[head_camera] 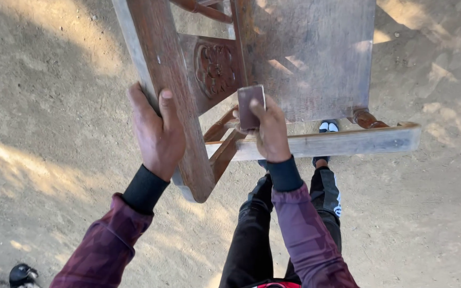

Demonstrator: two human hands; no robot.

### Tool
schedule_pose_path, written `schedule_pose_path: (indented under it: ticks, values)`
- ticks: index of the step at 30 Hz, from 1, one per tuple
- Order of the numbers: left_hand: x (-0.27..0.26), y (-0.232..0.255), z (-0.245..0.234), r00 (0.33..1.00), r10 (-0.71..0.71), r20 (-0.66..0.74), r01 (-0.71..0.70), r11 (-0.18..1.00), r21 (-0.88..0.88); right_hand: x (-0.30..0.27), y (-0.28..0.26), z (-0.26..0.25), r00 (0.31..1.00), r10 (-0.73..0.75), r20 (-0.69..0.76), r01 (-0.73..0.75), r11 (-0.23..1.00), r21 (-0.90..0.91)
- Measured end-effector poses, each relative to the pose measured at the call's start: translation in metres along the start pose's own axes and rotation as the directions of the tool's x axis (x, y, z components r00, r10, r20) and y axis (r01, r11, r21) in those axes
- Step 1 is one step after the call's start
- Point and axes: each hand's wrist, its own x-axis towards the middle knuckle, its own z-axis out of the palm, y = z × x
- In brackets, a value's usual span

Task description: Sanding the wooden surface of a chair with sandpaper to smooth it.

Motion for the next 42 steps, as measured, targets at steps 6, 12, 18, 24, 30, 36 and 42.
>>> schedule_pose_path:
  ticks: [6, 12, 18, 24, 30, 36, 42]
  values:
    - [-0.001, -0.015, 0.000, 0.999, 0.041, 0.027, -0.040, 0.998, -0.048, -0.038, 0.025, 0.019, 0.897, -0.375, 0.233, 0.440, 0.723, -0.533]
    - [-0.002, -0.004, -0.003, 0.999, 0.019, 0.046, -0.018, 1.000, -0.024, -0.068, 0.037, 0.076, 0.826, -0.418, 0.379, 0.553, 0.464, -0.693]
    - [-0.001, 0.003, -0.004, 0.999, 0.039, 0.019, -0.041, 0.996, 0.075, -0.038, 0.050, 0.079, 0.910, -0.374, 0.180, 0.353, 0.468, -0.810]
    - [0.003, 0.006, -0.002, 1.000, -0.025, 0.011, 0.024, 0.996, 0.086, -0.045, 0.046, 0.085, 0.846, -0.437, 0.304, 0.496, 0.438, -0.750]
    - [0.004, 0.021, -0.009, 0.998, -0.052, 0.026, 0.049, 0.994, 0.102, -0.062, 0.057, 0.080, 0.920, -0.325, 0.218, 0.355, 0.456, -0.817]
    - [0.010, 0.018, -0.009, 0.996, -0.051, 0.068, 0.044, 0.993, 0.108, -0.058, 0.055, 0.095, 0.930, -0.314, 0.193, 0.326, 0.460, -0.826]
    - [0.008, 0.006, -0.008, 0.995, -0.049, 0.083, 0.041, 0.995, 0.090, -0.062, 0.013, 0.106, 0.899, -0.408, 0.162, 0.367, 0.495, -0.788]
